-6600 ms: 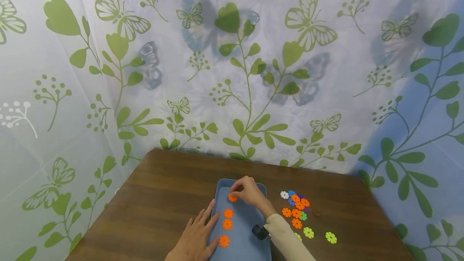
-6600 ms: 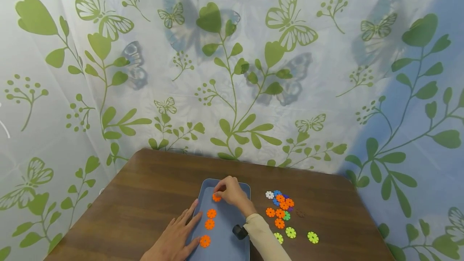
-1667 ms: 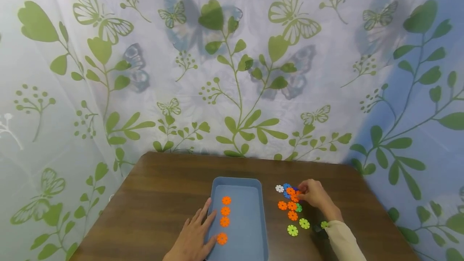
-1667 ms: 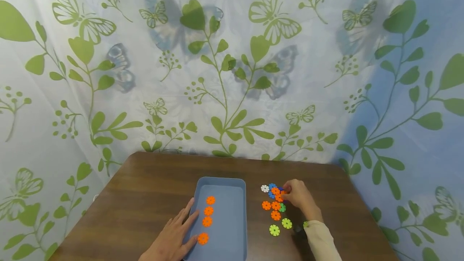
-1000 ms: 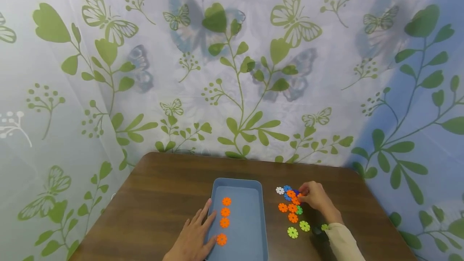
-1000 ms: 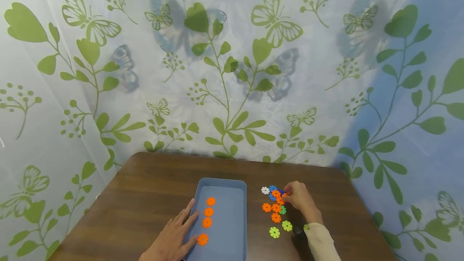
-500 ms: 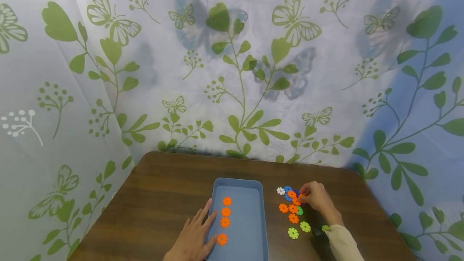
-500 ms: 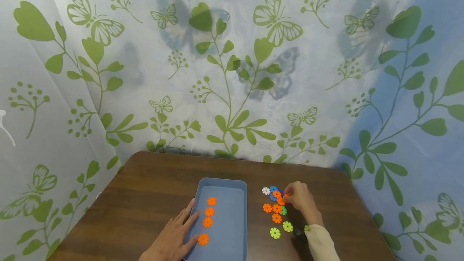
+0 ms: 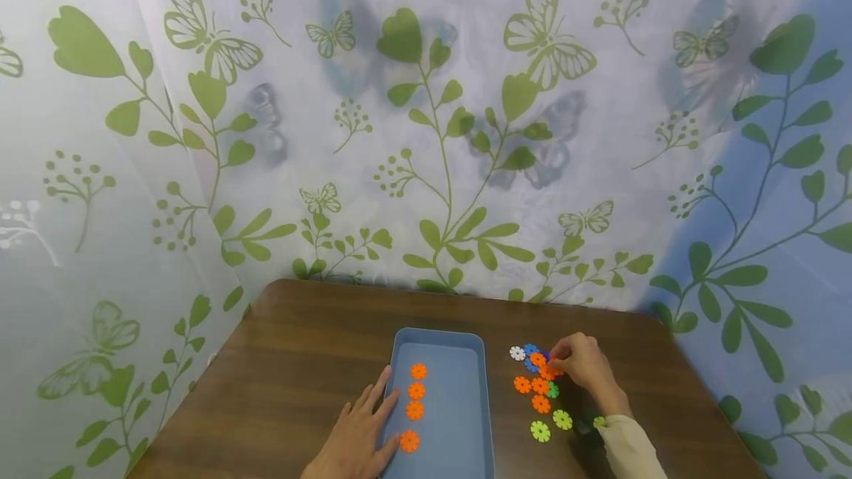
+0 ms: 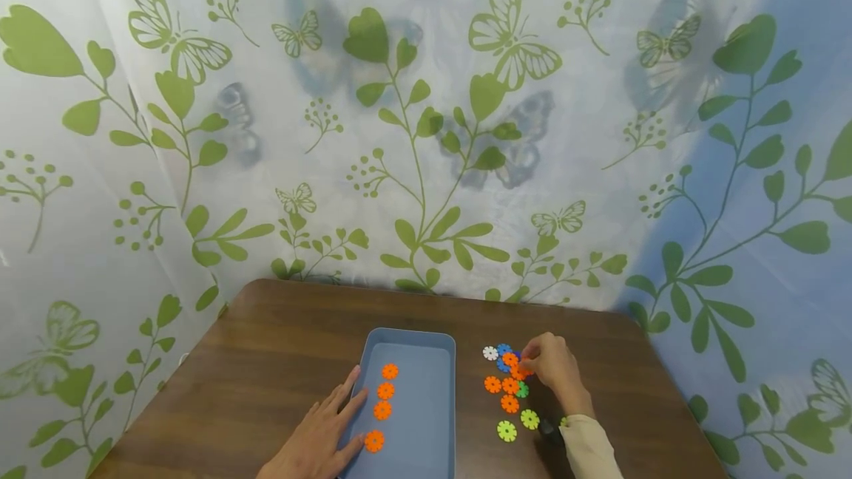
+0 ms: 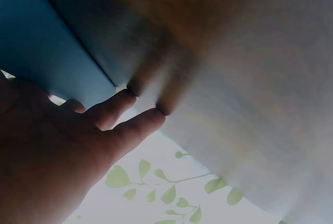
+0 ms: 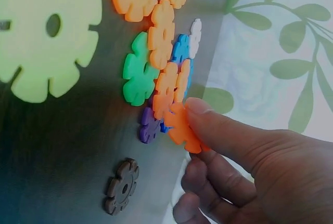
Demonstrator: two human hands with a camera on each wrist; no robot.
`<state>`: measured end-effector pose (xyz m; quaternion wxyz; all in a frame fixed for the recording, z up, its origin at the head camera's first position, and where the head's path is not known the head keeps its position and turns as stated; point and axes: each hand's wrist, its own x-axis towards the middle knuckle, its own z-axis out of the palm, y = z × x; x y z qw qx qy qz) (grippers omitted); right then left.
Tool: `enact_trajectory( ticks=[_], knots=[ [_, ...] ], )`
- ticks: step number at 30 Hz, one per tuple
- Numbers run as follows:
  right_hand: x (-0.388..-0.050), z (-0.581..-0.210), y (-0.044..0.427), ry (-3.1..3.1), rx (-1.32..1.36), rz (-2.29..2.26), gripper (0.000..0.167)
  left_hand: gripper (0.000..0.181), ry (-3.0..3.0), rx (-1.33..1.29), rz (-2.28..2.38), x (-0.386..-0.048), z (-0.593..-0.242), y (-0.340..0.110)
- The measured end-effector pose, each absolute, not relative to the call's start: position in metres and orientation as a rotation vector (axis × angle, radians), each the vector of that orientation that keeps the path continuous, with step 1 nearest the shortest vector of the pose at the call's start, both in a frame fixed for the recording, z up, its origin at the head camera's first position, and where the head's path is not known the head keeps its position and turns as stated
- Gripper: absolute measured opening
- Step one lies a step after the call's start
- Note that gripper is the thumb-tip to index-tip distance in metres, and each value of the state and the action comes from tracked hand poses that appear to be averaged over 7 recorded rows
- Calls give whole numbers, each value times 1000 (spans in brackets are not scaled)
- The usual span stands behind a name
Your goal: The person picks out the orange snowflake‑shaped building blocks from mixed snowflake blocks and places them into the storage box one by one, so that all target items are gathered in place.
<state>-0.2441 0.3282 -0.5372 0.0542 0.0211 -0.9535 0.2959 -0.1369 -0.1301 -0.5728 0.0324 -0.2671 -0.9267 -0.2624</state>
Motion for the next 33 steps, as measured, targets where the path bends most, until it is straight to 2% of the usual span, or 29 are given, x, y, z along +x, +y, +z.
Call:
enact_trajectory(
  ticks=[8,18,33],
  knots=[
    [-260,-530,328,-2855,68,918,9,68,-2835,-828,-757,-155,-579,-127],
    [-292,-520,330,-2769,221,953,8,67,-2800,-788,-753,-176,-588,-114],
    [-282,-494,312,-2716,233,958,9,68,-2828,-803,-733,-173,-585,-118]
  ],
)
